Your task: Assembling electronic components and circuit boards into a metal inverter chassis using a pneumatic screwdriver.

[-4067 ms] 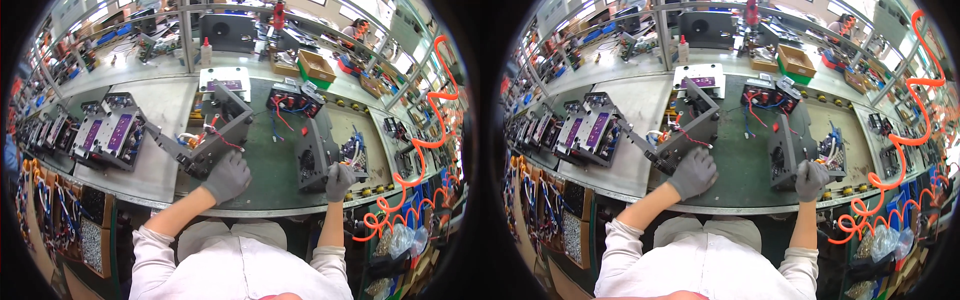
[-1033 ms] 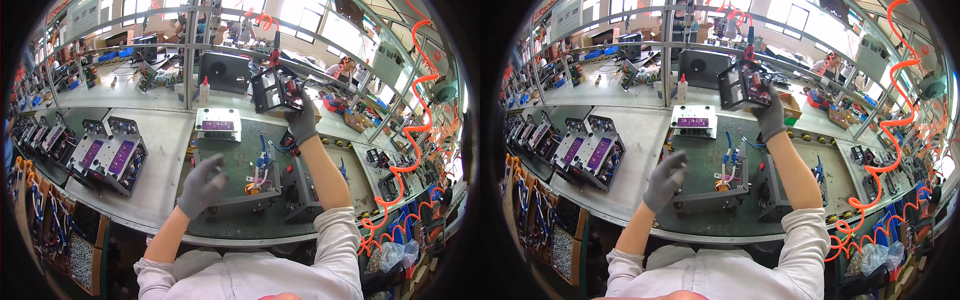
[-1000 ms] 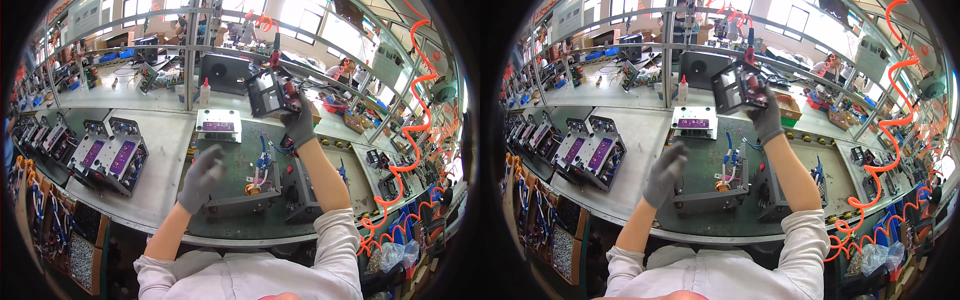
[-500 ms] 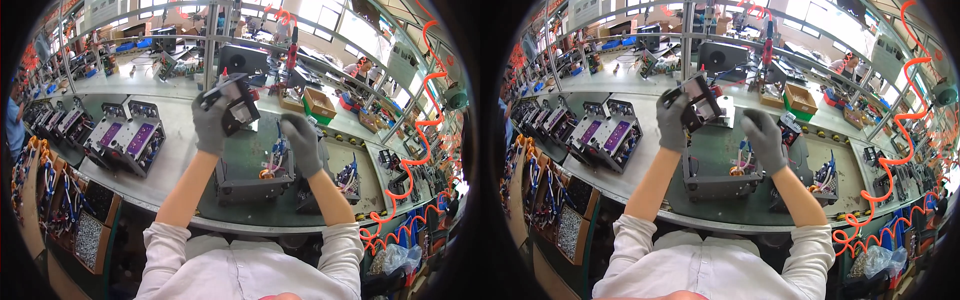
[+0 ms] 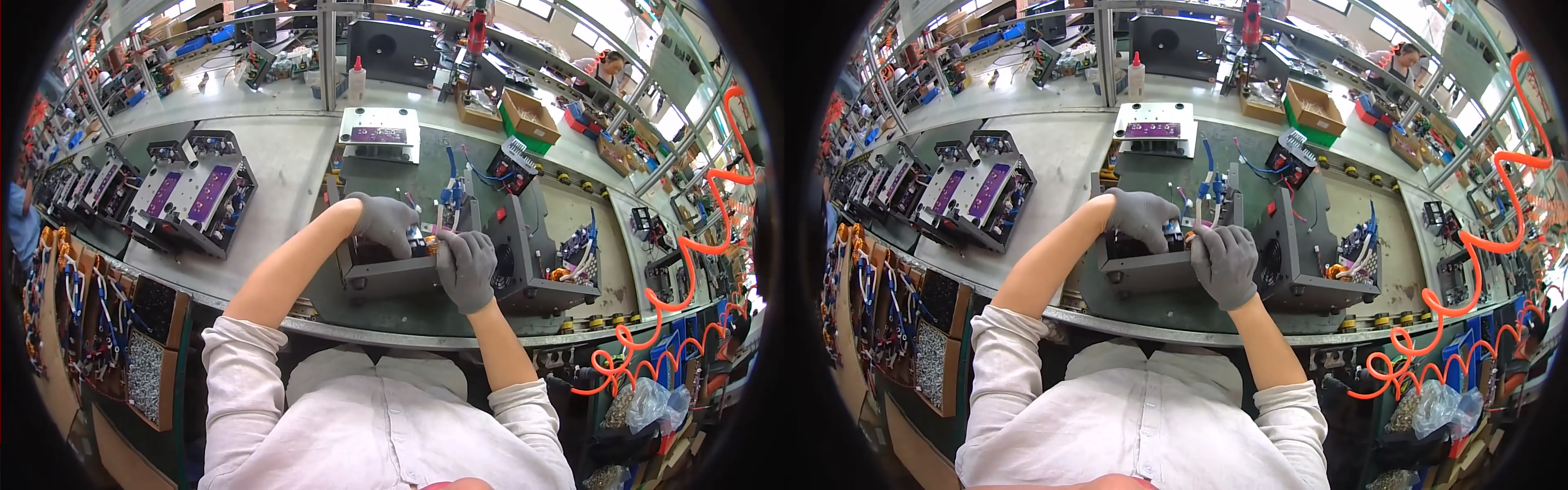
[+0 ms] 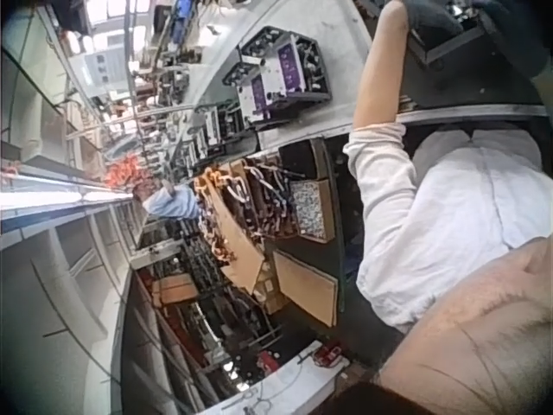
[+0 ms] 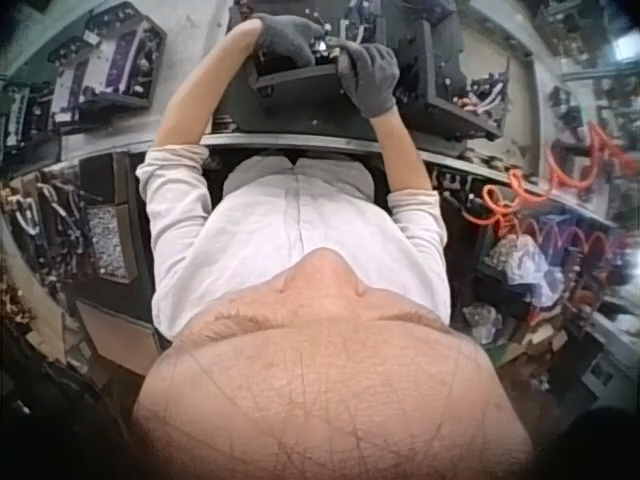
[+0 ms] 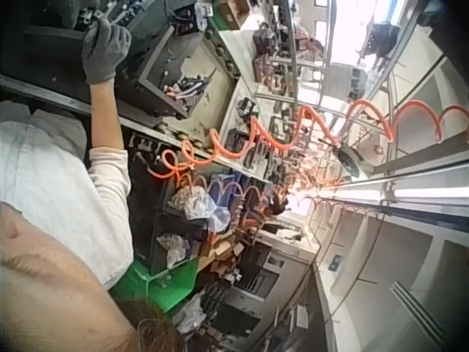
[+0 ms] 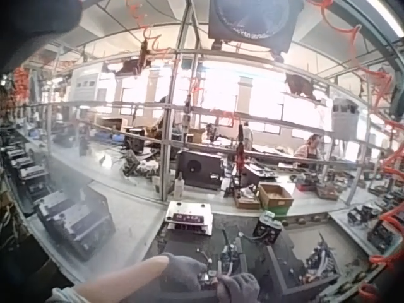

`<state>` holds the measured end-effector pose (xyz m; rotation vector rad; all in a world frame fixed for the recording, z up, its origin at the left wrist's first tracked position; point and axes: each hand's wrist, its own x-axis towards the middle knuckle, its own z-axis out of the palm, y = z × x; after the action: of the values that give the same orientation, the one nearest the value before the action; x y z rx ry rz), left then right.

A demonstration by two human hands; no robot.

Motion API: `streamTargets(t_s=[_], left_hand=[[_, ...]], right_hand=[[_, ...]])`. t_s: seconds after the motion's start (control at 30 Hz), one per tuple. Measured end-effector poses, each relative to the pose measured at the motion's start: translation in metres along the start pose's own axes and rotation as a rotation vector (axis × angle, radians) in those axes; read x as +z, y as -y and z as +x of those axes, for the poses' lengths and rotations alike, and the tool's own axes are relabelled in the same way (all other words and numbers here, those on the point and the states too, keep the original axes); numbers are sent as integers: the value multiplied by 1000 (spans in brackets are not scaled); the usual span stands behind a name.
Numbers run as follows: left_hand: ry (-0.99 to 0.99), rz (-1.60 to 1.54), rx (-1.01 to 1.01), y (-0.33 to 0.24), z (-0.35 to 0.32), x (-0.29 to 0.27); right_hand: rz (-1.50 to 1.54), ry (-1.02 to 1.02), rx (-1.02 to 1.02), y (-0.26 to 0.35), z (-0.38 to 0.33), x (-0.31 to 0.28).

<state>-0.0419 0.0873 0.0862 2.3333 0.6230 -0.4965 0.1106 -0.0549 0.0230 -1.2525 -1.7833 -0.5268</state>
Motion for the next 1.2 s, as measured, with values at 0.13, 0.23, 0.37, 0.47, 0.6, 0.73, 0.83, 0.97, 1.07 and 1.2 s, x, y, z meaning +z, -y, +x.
streamTargets(t_s=[0.13,0.23,0.37,0.47,0.6,0.73,0.83,0.97,1.07,1.2], left_hand=[[-62,-96,61,16,-4,10],[-162,-97,88,28,-5,18],[-88,-125,-32,-7,-31,15],[-295,93,-72,-33,-52,38],[-466,328,-107,-41,-50,59],[-428,237,-138,-23,-50,54],[-471,312,-169,-16,-47,47],[-434,297,-188,-26,-44,37],[-429,231,-223,-19,-46,40],[-468,220,-154,-12,-45,44]], right_hand=[[-12,-24,11,0,-3,3],[-3,-41,-2,2,-1,4],[-7,-25,10,1,-3,3],[17,-1,58,1,-2,-2],[519,159,524,9,22,-23],[593,56,585,-33,75,-54],[373,-82,520,-92,120,-64],[-614,456,271,-196,106,-47],[-719,1024,192,-230,82,-22],[-437,1237,394,-321,14,38]])
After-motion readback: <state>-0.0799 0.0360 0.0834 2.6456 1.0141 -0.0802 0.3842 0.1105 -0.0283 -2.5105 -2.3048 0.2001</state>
